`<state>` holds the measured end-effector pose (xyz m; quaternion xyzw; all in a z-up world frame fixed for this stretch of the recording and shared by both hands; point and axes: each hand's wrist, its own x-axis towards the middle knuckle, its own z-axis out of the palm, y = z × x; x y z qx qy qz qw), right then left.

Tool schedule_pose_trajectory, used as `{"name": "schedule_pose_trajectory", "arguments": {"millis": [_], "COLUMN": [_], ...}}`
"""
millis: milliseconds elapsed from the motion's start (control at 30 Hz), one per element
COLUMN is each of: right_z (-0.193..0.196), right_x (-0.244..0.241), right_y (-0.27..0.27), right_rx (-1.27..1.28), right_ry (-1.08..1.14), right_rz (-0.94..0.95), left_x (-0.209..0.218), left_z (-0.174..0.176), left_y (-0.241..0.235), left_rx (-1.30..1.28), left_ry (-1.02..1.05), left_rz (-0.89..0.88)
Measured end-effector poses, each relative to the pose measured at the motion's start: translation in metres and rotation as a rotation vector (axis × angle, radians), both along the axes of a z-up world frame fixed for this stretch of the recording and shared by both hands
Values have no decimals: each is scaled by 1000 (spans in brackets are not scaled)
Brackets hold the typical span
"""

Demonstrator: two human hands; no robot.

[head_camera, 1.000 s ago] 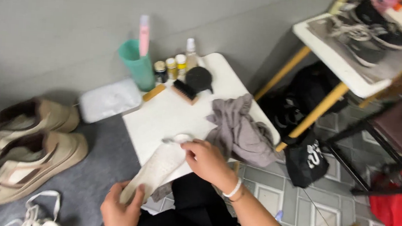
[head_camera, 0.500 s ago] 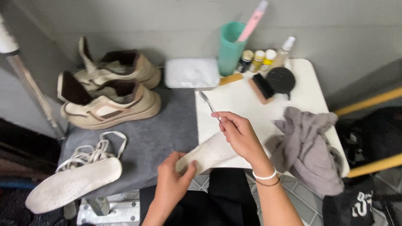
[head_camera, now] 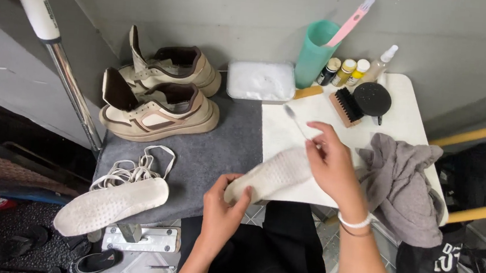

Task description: The person cleans a white shoe insole by first scrubbing it with a toothbrush dipped in a soapy solution. They then wipe the insole with a gray cloth and scrub it again with a wooden brush. Finally, they wipe the insole with the cloth once more.

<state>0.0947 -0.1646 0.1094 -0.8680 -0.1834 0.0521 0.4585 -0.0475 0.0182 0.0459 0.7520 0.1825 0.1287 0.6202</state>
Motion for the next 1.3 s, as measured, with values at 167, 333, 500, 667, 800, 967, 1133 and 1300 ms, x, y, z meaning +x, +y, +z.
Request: {"name": "schedule_pose_trajectory", "arguments": {"millis": [167, 333, 500, 667, 800, 967, 1133, 1300], "right_z": [-19, -7, 5, -8, -17, -16, -9, -14], "right_x": [-14, -7, 0, -7, -4, 5, 11, 22], "right_y": [-32, -27, -12, 16, 27, 28, 38, 57], "right_rx": [-39, -44, -92, 38, 32, 8, -11, 6], "right_ry": [-11, -135, -176, -151, -93, -127, -186, -179], "right_rz": [-58, -5, -21, -41, 25, 31, 40, 69], "left_x": [8, 12, 11, 15, 17, 18, 16, 17], "left_z": [-5, -6, -13, -6, -12, -19, -16, -18], "left_y": [5, 3, 6, 5, 7, 8, 9, 13], "left_rx": [67, 60, -30, -30, -93, -97, -86, -79], "left_ry": [-30, -37, -78, -157, -157, -172, -183, -135], "left_rz": [32, 30, -2, 43, 50, 55, 38, 5]}}
